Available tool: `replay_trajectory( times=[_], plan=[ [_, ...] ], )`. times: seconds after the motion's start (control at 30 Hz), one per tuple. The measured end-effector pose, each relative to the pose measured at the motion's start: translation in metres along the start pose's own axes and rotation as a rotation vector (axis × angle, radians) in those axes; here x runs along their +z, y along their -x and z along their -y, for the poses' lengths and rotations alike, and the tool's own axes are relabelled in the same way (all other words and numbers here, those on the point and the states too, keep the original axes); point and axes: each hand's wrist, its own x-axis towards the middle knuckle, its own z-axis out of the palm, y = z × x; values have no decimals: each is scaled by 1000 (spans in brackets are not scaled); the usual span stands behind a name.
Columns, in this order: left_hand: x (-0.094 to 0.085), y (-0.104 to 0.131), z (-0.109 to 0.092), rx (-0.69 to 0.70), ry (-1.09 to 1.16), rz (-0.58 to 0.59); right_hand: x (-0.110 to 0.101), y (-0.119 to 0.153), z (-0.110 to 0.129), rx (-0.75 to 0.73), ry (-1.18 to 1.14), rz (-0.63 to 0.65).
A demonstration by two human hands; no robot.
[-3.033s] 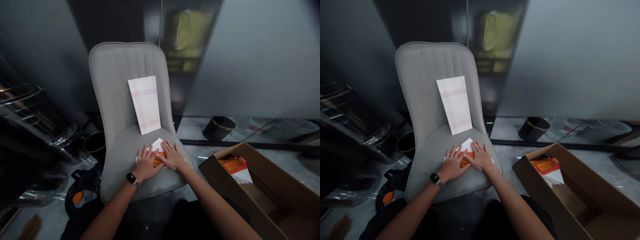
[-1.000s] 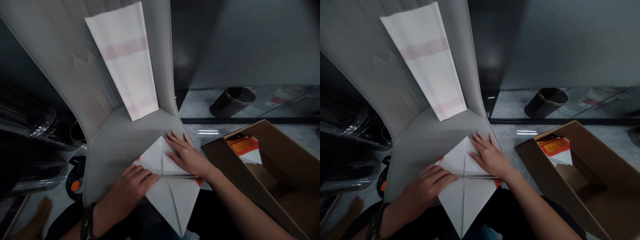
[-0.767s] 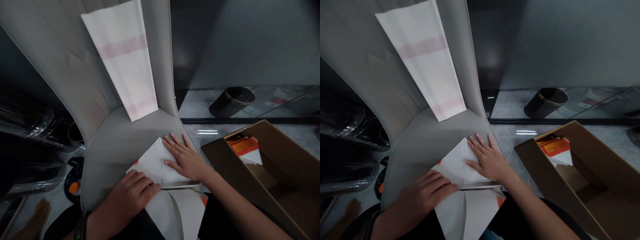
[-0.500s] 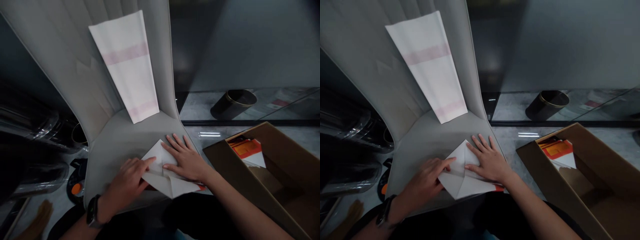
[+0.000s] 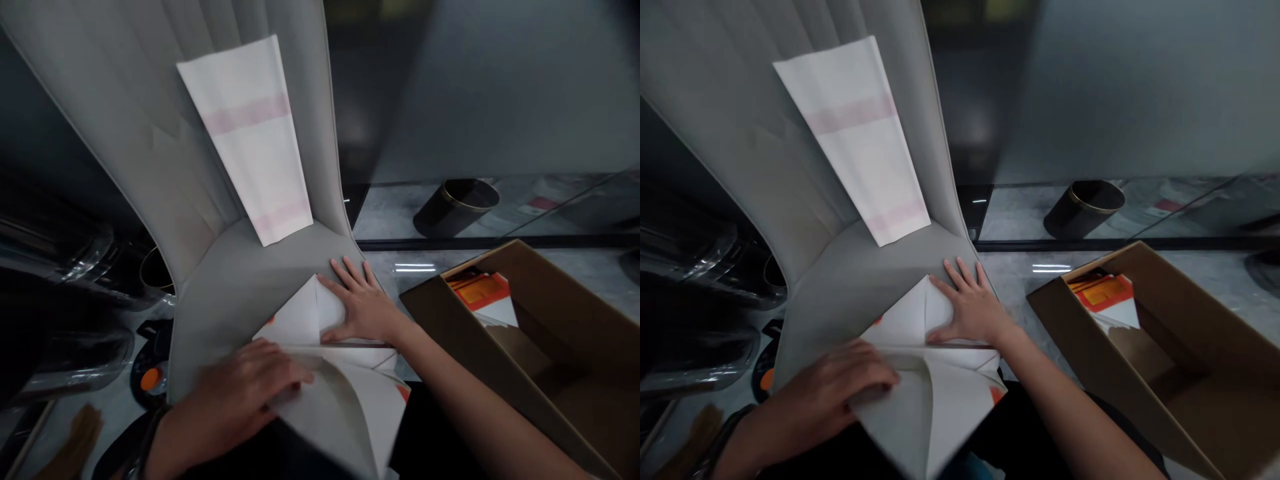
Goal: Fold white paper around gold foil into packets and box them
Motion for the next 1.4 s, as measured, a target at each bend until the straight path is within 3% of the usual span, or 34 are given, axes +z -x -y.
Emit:
replay_trajectory(
  times=[0.1, 0.2, 0.27, 0.4, 0.57, 0.73, 0.87, 1.07, 1.23, 1.4],
  plan=[
    [-2, 6, -1, -47, -25, 55, -1, -1, 1, 20, -22, 27],
    [6, 2, 11, -102, -116, 35, -1, -1, 0, 32, -25, 48],
    [10, -3, 16, -93, -105, 92, -1, 0, 0, 38, -23, 62],
    [8, -6, 7, -20, -16, 205, -1, 0, -1, 43, -20, 80],
    [7, -4, -7, 9, -3, 188, -3, 0, 0, 64, -35, 114],
    [5, -6, -1, -38, 91, 205, -4, 3, 5, 34, -35, 133],
    [6, -11, 13, -163, 175, 101, -1, 5, 10, 8, -22, 130],
    [21, -26, 36, -430, 233, -223, -1, 3, 1, 6, -71, 130],
    [27, -35, 39, -445, 118, -302, -7, -2, -1, 27, -139, 143],
    [29, -48, 36, -396, -192, -327, -9, -6, 3, 69, -153, 76]
  ],
)
